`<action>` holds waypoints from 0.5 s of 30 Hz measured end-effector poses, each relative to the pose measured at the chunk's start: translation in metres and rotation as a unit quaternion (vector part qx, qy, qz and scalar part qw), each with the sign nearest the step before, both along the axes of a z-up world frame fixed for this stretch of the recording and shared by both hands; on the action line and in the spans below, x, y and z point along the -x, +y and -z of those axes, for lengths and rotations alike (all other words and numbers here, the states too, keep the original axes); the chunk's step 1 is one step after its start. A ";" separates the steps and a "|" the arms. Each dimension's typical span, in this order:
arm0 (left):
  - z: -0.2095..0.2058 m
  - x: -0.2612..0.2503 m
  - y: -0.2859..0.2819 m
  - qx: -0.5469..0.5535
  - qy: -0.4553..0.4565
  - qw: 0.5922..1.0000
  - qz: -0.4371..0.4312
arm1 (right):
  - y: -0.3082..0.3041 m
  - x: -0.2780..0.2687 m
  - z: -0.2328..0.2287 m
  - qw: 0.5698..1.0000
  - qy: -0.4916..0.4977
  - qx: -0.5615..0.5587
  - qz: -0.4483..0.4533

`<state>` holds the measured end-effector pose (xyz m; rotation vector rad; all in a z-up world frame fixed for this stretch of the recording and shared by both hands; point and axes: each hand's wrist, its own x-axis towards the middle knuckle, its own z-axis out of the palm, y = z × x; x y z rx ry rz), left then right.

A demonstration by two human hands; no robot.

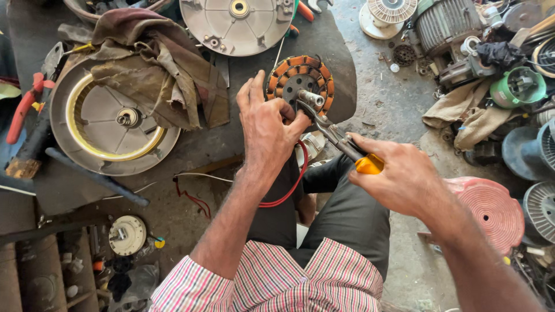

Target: The person uses pliers to adjust a copper-wound motor rotor, then uses a screwdriver to manipulate small components within the rotor slots. They handle a small yellow piece and continue adjusting the rotor assembly on a cluttered workbench.

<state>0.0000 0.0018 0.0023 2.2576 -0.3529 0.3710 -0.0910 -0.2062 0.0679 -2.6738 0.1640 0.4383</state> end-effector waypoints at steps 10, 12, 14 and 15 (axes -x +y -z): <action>-0.010 0.033 0.009 -0.009 -0.042 0.999 -0.018 | -0.014 0.071 0.059 0.883 0.032 -0.418 0.210; 0.001 0.060 0.010 -0.055 0.030 0.998 0.003 | -0.019 0.085 0.073 0.847 0.033 -0.462 0.261; 0.023 0.082 0.009 -0.115 0.124 0.985 0.045 | -0.023 0.095 0.083 0.812 0.030 -0.496 0.305; 0.036 0.091 0.008 -0.149 0.166 0.973 0.057 | -0.024 0.098 0.086 0.811 0.029 -0.492 0.315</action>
